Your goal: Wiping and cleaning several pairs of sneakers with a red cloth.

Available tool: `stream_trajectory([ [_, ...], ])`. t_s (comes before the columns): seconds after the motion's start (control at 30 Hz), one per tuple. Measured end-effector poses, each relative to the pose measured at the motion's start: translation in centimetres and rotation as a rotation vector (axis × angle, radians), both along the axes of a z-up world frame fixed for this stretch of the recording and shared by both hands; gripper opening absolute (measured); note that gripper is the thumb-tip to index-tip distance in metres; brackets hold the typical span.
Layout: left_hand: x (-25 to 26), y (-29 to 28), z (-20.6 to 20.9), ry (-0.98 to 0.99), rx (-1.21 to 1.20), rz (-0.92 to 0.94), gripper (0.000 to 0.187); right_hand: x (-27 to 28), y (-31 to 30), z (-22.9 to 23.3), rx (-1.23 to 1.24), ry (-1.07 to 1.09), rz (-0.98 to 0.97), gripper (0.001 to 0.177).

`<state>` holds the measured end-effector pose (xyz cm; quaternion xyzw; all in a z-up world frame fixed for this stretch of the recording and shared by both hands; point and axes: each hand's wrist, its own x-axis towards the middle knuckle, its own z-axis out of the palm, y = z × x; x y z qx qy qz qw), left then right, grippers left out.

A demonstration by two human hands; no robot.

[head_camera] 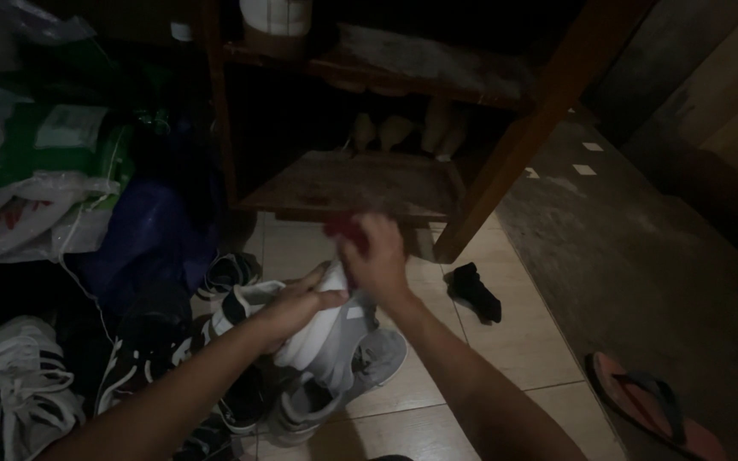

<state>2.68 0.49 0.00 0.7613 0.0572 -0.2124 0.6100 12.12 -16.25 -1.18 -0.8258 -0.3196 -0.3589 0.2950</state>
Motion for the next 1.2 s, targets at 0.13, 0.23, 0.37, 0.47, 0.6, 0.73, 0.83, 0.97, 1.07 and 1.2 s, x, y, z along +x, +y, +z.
stream_trajectory([
  [0.13, -0.7, -0.2, 1.9, 0.029, -0.069, 0.001, 0.103, 1.5, 0.6, 4.1, 0.356, 0.465, -0.059, 0.042],
  [0.23, -0.8, 0.1, 2.2, 0.074, -0.020, -0.006, 0.102, 2.7, -0.1, 3.8, 0.590, 0.755, -0.140, 0.040],
  [0.37, -0.3, 1.0, 2.1, 0.040, -0.087, 0.001, 0.098, -1.1, 1.0, 5.4, 0.291, 0.302, -0.004, 0.032],
  [0.47, -0.2, 1.0, 2.2, 0.019, -0.151, 0.019, 0.097, -0.8, 1.1, 4.4, -0.004, -0.091, 0.041, 0.036],
  [0.6, 0.1, 0.4, 1.4, -0.002, -0.154, 0.012, 0.097, 2.6, 0.5, 3.6, 0.210, 0.262, -0.027, 0.046],
  [0.73, -0.8, 0.6, 2.4, 0.007, -0.094, -0.011, 0.095, 3.0, 0.4, 4.2, 0.576, 0.662, -0.123, 0.049],
  [0.83, -0.4, 1.4, 1.9, 0.026, -0.212, -0.017, 0.094, 0.6, 0.8, 4.3, 0.436, 0.472, -0.110, 0.040],
  [0.97, 0.4, 2.1, -0.3, -0.028, -0.157, -0.010, 0.093, -1.5, 1.4, 5.4, 0.009, -0.035, 0.033, 0.032],
  [1.07, -0.5, 1.7, 0.7, -0.016, -0.107, -0.029, 0.093, 0.1, 1.2, 5.8, 0.239, 0.327, 0.038, 0.032],
  [1.2, -1.7, 1.9, 2.0, 0.026, -0.125, -0.071, 0.091, 3.3, -1.3, 5.6, 0.975, 1.055, 0.091, 0.048],
])
